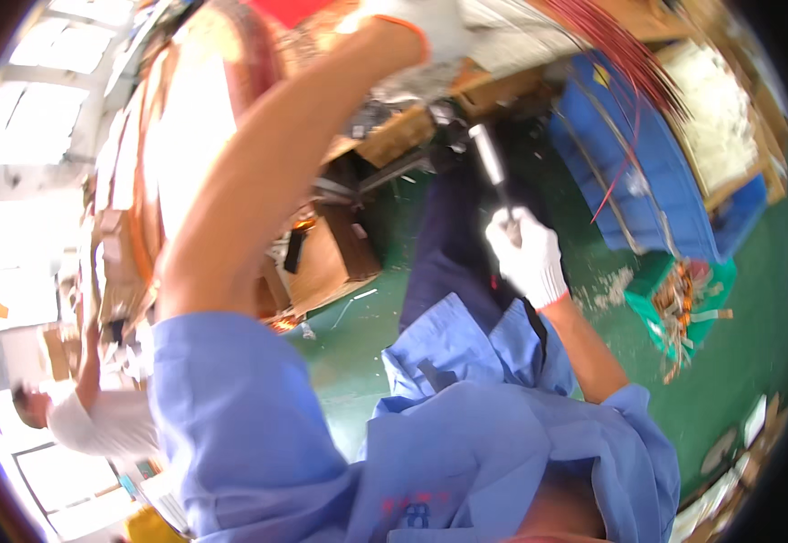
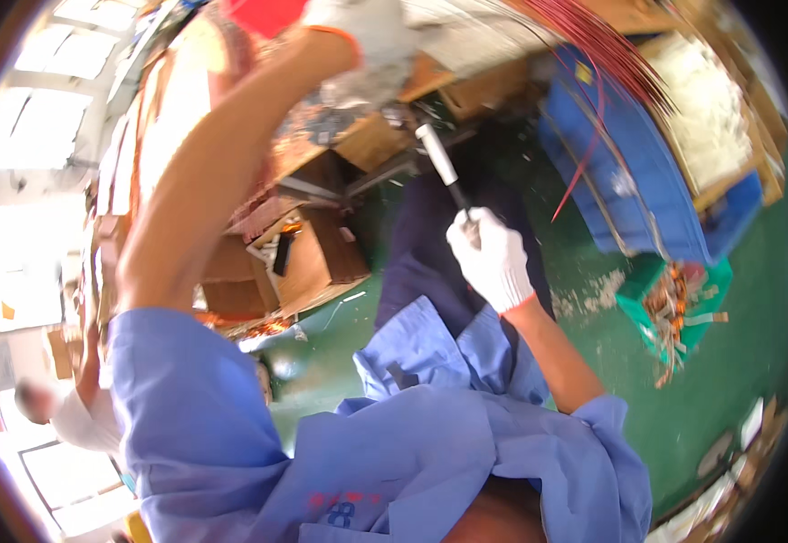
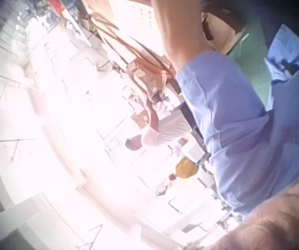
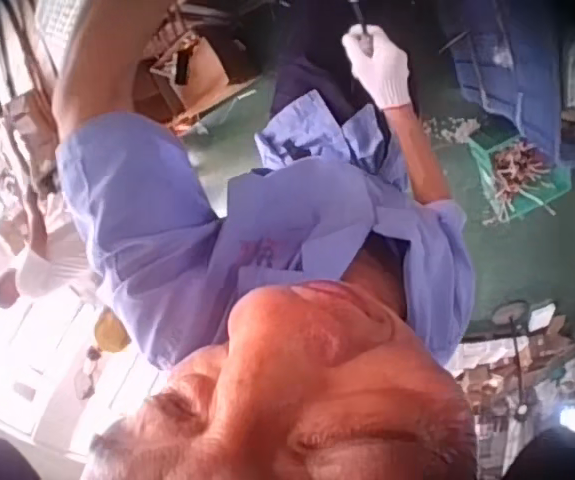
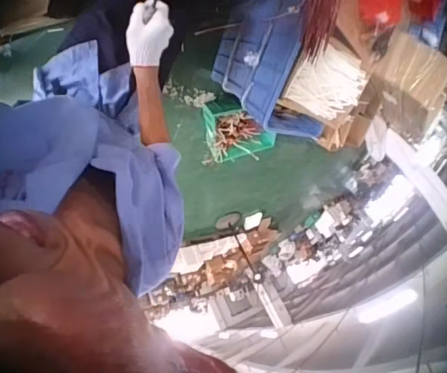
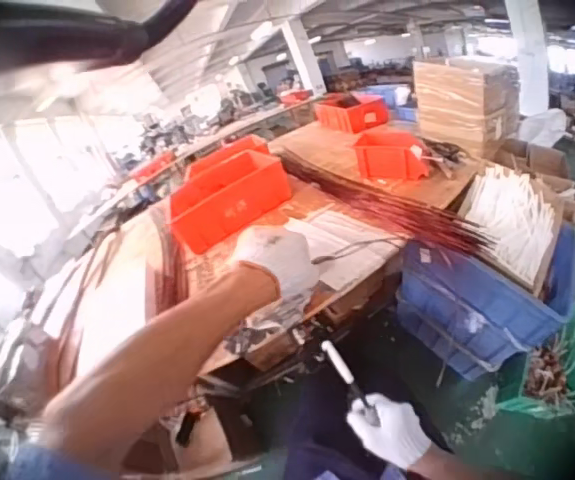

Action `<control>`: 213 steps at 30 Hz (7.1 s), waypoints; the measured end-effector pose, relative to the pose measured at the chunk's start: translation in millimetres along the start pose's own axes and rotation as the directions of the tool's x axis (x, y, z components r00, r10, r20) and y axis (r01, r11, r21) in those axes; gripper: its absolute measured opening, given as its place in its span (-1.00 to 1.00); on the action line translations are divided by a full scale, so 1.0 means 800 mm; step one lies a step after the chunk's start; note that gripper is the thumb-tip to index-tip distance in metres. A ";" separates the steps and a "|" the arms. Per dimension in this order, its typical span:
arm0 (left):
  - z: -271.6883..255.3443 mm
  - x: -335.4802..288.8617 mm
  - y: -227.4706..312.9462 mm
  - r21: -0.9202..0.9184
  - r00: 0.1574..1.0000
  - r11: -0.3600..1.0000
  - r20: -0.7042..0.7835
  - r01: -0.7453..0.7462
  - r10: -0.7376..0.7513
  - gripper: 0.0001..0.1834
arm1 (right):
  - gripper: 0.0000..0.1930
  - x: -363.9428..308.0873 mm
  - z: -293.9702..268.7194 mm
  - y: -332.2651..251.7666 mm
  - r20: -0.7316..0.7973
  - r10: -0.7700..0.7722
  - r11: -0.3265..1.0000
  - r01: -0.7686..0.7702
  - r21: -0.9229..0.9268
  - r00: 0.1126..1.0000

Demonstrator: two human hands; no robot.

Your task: Winding copper wire around a metal core component held in a bench vise.

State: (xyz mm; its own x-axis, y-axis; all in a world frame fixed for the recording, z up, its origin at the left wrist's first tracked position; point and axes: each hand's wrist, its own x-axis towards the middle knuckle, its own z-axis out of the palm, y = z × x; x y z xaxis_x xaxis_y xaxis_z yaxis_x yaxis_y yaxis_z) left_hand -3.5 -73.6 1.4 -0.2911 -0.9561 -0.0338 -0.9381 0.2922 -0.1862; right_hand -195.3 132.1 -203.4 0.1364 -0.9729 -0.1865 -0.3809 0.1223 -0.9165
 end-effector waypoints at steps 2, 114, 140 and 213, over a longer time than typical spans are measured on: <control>0.022 0.009 -0.016 0.262 0.964 0.940 0.205 -0.221 0.170 -0.13 | -0.68 0.056 0.044 0.024 -0.226 -0.293 0.952 0.304 0.016 0.929; 0.235 -0.100 0.188 -0.697 0.837 -0.643 0.111 -0.318 -0.535 -0.32 | -0.71 0.195 0.008 -0.015 -0.185 0.187 0.673 0.011 0.740 0.965; 0.079 -0.097 -0.008 -0.419 0.474 -0.379 -0.148 -0.825 -0.868 -0.30 | -0.66 -0.080 -0.008 0.085 0.206 0.526 0.501 -0.496 0.709 0.825; 0.010 0.027 -0.106 -0.900 0.706 -0.324 0.026 -0.292 -0.708 -0.59 | -0.81 0.007 -0.005 -0.160 0.448 0.076 0.768 -0.338 0.543 0.891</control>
State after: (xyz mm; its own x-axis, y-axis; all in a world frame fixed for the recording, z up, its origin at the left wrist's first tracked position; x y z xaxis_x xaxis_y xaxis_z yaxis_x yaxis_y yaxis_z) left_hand 71.0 -119.3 8.2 0.4630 -0.8825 0.0823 0.2204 0.2046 0.9537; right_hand -149.5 110.2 -85.9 0.5019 -0.7698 -0.3943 0.1578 0.5297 -0.8334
